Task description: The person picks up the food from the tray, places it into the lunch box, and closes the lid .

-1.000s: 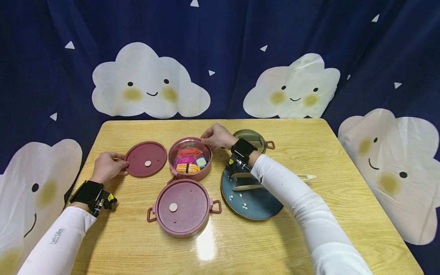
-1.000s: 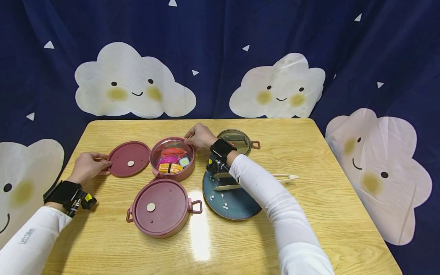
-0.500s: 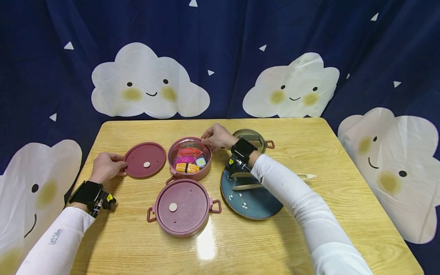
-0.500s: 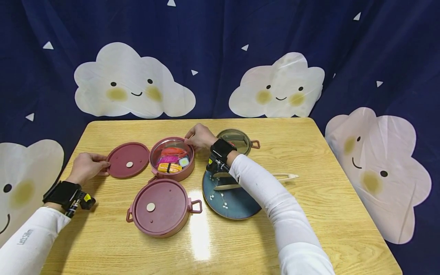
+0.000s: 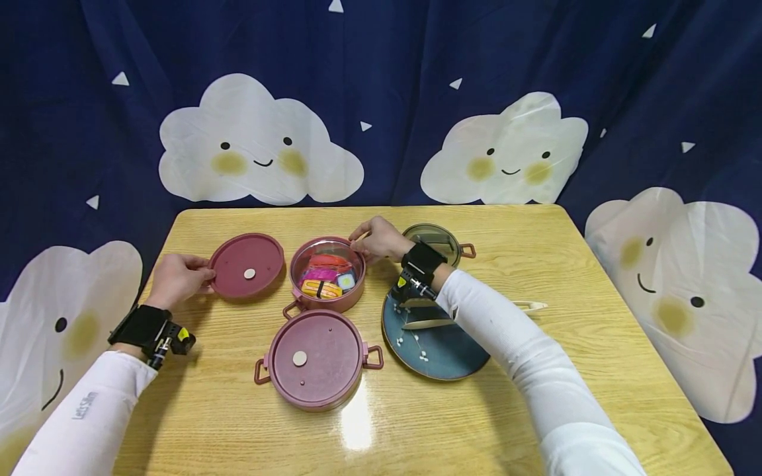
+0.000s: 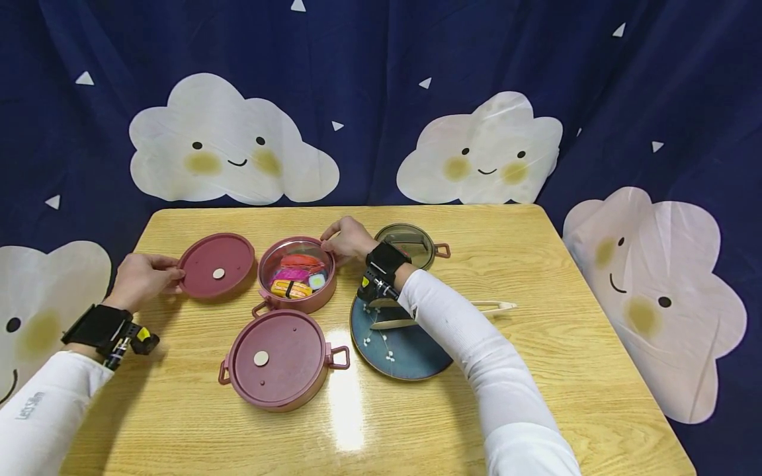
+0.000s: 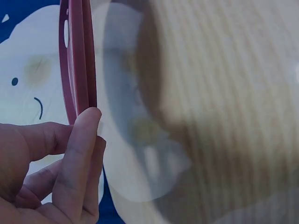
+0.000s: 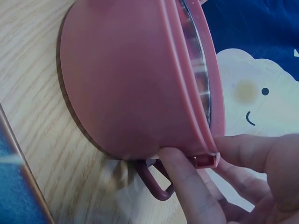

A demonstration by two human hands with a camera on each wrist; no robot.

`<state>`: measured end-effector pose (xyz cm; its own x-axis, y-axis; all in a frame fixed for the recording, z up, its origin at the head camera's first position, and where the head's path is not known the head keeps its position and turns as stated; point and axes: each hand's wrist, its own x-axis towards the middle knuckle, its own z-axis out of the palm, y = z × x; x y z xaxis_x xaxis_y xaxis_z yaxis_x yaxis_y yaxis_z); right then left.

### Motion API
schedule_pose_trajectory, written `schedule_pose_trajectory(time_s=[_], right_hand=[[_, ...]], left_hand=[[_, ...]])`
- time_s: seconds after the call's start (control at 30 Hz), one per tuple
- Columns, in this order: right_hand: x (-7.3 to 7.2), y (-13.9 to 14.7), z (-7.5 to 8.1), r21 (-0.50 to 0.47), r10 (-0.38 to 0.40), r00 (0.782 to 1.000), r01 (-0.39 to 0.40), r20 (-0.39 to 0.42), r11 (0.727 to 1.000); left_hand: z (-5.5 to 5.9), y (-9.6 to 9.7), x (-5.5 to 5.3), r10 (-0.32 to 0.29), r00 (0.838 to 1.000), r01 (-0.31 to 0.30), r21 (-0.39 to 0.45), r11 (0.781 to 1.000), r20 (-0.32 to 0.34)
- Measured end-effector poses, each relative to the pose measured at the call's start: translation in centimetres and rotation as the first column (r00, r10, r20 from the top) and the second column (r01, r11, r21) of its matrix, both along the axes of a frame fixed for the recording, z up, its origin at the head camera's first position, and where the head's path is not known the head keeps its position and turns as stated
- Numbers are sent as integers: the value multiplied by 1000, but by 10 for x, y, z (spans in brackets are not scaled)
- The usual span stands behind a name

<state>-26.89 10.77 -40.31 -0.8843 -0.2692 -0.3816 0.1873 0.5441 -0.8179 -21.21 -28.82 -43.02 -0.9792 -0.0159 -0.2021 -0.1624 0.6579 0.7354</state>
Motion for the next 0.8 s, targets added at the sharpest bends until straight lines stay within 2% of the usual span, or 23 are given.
schedule_pose_trajectory(time_s=[0.2,0.37,0.6,0.8], right_hand=[[3,-1,-1,-20,-24,1000,24,12,1000],[4,-2,-2,-34,-45,999,46,25,998],[7,-3,-4,-55,-70,997,71,32,996],[9,-3,-5,-78,-77,996,80,39,994]], left_hand=[[16,2,-2,-4,1000,4,-27,1000,-14],[26,3,-4,-12,1000,12,-8,1000,-18],[36,15,-4,-50,998,51,37,998,-28],[38,32,-2,-94,995,96,82,992,-36]])
